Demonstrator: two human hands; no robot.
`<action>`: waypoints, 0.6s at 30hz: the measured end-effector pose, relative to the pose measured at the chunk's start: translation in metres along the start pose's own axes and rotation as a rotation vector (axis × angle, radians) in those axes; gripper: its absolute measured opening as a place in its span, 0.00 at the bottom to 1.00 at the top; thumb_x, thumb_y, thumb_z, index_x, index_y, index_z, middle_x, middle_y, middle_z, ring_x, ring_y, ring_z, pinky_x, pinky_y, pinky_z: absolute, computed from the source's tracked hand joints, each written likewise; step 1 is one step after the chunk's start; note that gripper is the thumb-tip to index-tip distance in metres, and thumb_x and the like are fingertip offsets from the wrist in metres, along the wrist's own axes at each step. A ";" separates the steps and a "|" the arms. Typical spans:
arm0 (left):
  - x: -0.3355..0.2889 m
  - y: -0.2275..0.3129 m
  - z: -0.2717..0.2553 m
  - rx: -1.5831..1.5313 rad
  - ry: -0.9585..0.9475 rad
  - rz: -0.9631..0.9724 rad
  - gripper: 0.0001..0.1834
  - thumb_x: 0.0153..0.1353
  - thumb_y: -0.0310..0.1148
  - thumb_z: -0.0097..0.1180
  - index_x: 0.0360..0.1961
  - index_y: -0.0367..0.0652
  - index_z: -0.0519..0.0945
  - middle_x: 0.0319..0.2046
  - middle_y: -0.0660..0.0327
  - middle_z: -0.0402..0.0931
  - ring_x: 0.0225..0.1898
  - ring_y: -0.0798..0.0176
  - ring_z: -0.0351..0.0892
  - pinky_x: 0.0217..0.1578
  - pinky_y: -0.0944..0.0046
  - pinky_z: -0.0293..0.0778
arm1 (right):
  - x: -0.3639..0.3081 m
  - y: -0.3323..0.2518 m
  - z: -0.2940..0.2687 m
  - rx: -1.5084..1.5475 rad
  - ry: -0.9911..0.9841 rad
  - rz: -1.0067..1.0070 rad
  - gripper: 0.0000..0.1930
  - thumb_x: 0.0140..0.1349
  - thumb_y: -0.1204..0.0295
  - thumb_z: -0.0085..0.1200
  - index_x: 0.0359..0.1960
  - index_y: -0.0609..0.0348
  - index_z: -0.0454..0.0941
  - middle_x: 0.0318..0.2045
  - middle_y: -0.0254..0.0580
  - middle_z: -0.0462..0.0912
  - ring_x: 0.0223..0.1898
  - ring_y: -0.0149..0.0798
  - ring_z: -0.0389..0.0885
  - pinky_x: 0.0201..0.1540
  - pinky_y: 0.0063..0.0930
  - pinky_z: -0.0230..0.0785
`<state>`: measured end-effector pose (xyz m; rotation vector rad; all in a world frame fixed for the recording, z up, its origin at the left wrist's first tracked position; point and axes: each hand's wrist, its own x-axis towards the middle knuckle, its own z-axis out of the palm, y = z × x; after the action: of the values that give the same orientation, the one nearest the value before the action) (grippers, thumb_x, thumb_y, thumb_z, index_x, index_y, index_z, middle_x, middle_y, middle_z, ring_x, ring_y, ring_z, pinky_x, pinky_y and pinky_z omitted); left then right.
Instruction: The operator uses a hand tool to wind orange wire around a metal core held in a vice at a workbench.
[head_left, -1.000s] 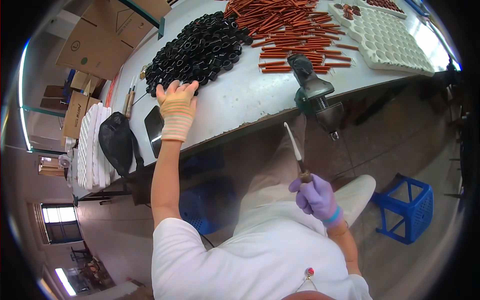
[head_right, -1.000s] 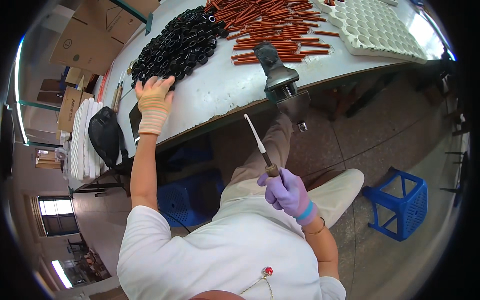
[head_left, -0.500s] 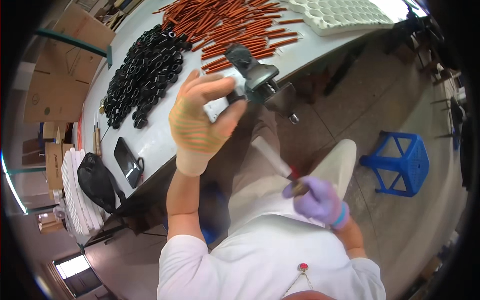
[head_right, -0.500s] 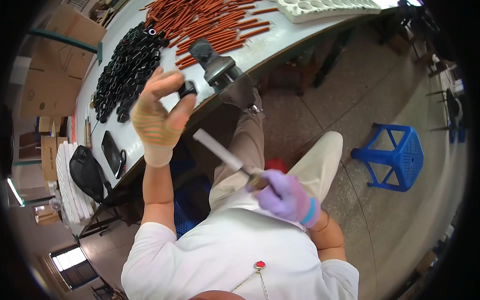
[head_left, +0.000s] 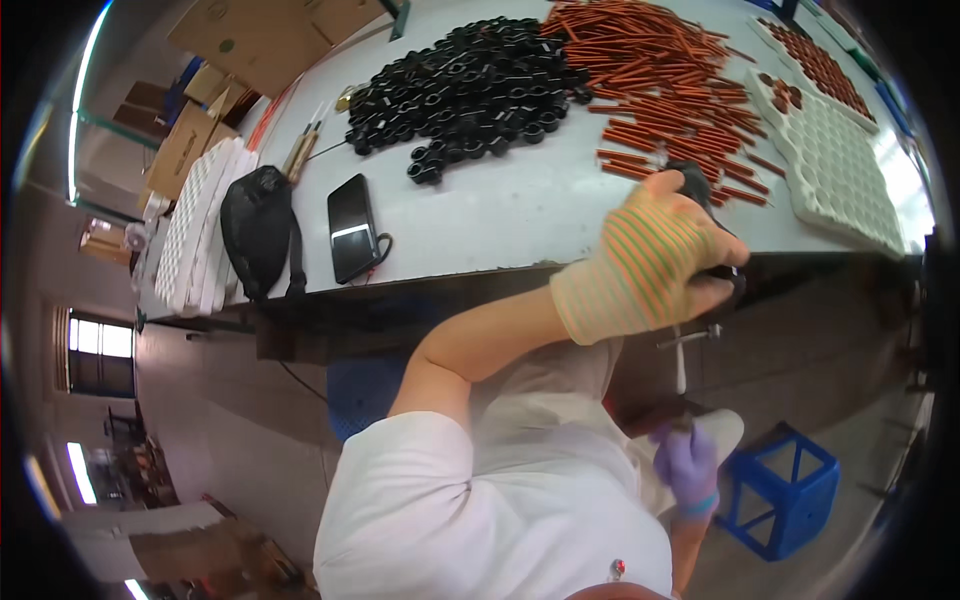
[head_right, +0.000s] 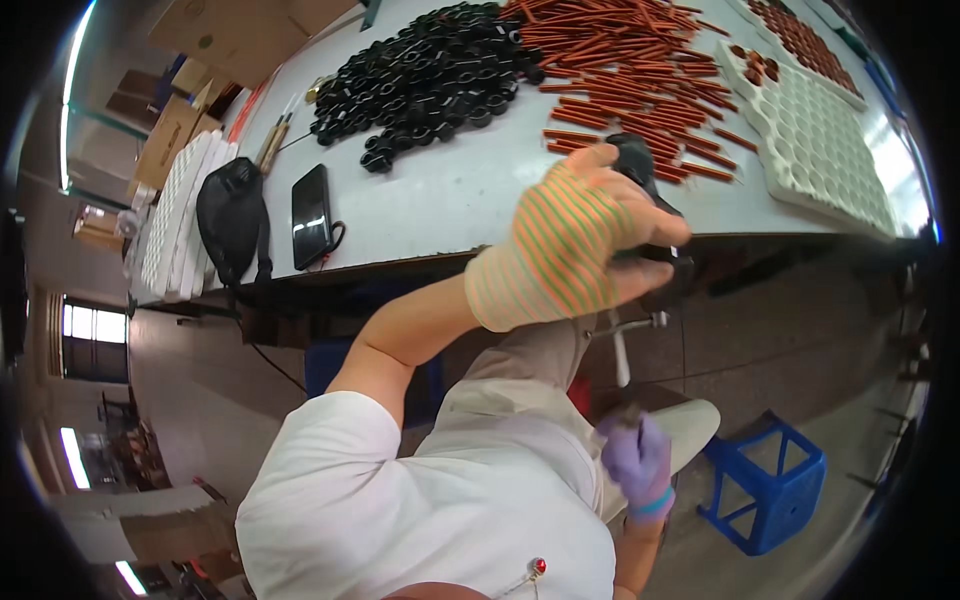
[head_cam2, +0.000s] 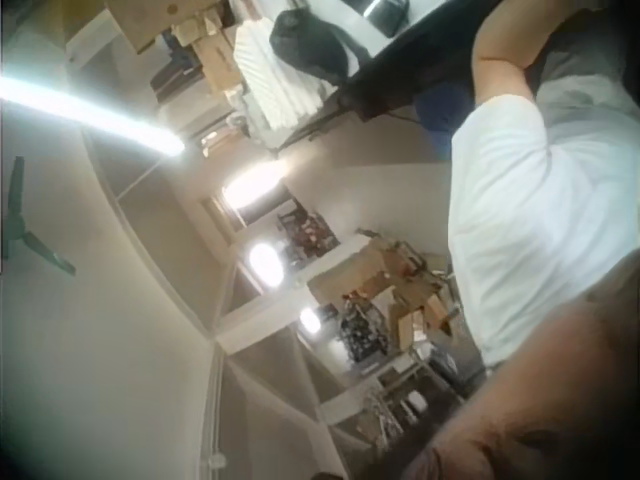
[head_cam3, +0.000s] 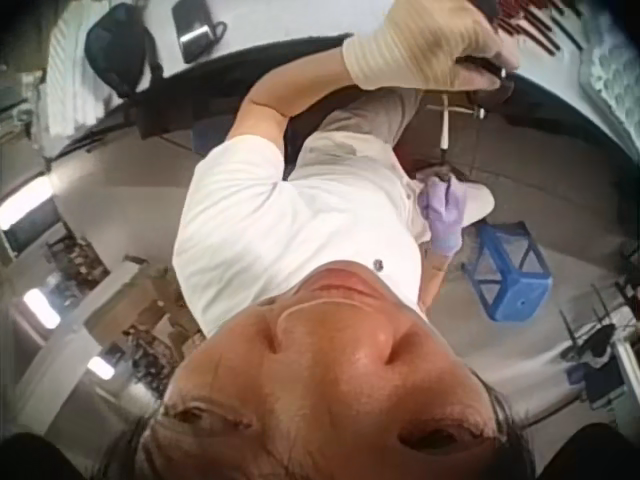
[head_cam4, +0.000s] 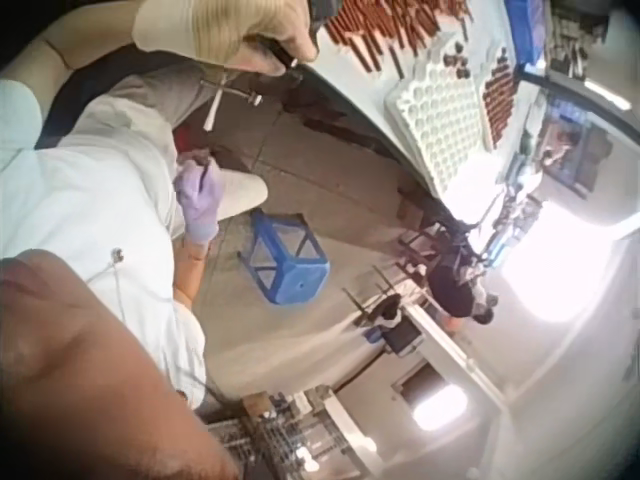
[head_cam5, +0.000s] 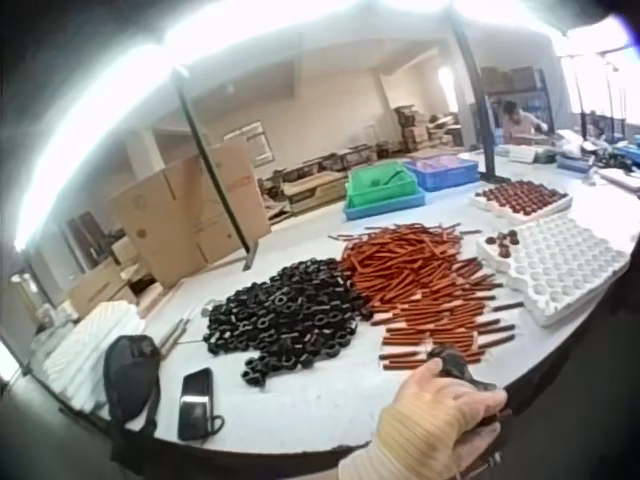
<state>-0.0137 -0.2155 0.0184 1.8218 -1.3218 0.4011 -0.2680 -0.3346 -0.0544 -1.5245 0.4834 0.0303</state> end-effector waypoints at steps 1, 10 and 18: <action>0.000 0.001 0.001 0.002 -0.012 -0.004 0.17 0.46 0.35 0.75 0.40 0.51 0.89 0.34 0.66 0.86 0.44 0.58 0.85 0.65 0.44 0.66 | 0.004 0.001 -0.002 -0.020 -0.096 -0.069 0.12 0.70 0.73 0.46 0.35 0.67 0.79 0.13 0.32 0.72 0.11 0.24 0.64 0.16 0.21 0.54; 0.005 -0.008 0.003 -0.145 -0.061 -0.043 0.12 0.45 0.36 0.72 0.34 0.52 0.89 0.30 0.66 0.86 0.36 0.57 0.82 0.51 0.54 0.66 | -0.009 -0.011 0.009 0.026 0.170 -0.097 0.13 0.71 0.71 0.45 0.37 0.71 0.77 0.11 0.32 0.69 0.11 0.24 0.65 0.15 0.21 0.52; -0.007 -0.018 0.023 -0.191 0.089 0.046 0.11 0.46 0.38 0.72 0.33 0.57 0.85 0.28 0.69 0.82 0.36 0.59 0.83 0.54 0.50 0.68 | -0.042 0.001 0.012 0.423 0.318 -0.333 0.21 0.75 0.57 0.48 0.38 0.68 0.76 0.25 0.38 0.78 0.17 0.24 0.68 0.19 0.21 0.55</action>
<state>-0.0048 -0.2271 -0.0079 1.6011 -1.2970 0.3632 -0.3026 -0.3110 -0.0425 -1.1759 0.4465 -0.5487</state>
